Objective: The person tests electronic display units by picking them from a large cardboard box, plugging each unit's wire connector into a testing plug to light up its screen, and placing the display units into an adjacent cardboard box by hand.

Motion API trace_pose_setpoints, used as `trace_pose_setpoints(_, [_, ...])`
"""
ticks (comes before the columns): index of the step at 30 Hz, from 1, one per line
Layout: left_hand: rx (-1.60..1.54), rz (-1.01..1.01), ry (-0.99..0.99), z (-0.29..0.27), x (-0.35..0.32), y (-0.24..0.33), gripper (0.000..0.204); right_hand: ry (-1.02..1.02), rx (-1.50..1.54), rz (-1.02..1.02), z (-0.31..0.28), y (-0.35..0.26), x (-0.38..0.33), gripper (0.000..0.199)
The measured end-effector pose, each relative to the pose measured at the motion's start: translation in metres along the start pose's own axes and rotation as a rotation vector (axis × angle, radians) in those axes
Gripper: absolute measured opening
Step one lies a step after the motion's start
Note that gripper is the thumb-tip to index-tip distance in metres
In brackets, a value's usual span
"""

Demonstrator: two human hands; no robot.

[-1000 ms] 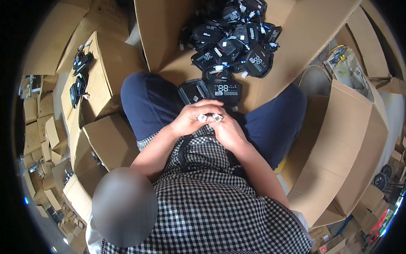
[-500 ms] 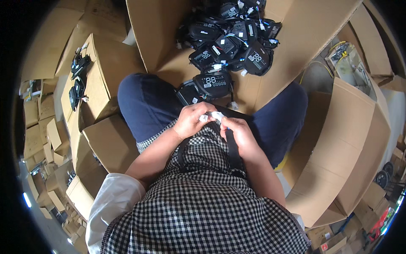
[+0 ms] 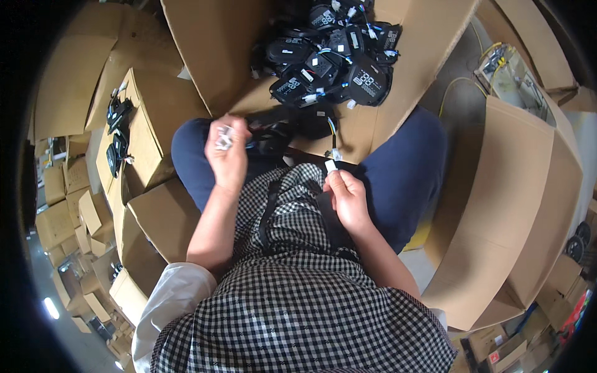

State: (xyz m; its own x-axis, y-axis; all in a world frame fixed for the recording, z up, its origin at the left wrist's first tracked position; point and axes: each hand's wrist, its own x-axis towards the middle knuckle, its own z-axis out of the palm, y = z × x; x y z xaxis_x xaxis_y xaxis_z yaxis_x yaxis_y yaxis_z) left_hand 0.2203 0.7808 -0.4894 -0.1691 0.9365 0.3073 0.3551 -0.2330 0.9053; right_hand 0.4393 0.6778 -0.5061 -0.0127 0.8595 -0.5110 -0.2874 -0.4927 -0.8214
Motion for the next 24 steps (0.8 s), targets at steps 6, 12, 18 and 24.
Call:
trace_pose_setpoints(6, [0.568, 0.406, -0.786, 0.062, 0.016, 0.046, 0.034, -0.078, -0.241, -0.012, -0.003, 0.008, 0.007, 0.031])
trace_pose_setpoints(12, [0.890, 0.365, -1.464, 0.107, -0.003, -0.020, 0.029, -0.198, -0.472, -0.145, 0.004, 0.003, 0.006, 0.030])
trace_pose_setpoints(18, [0.589, 0.532, -1.480, 0.094, -0.003, -0.027, 0.035, -0.187, -0.416, -0.152, 0.003, 0.010, 0.004, 0.029])
trace_pose_setpoints(24, [0.211, 0.136, -0.971, 0.095, -0.002, -0.023, 0.036, -0.194, -0.406, -0.148, 0.007, 0.006, -0.002, 0.025])
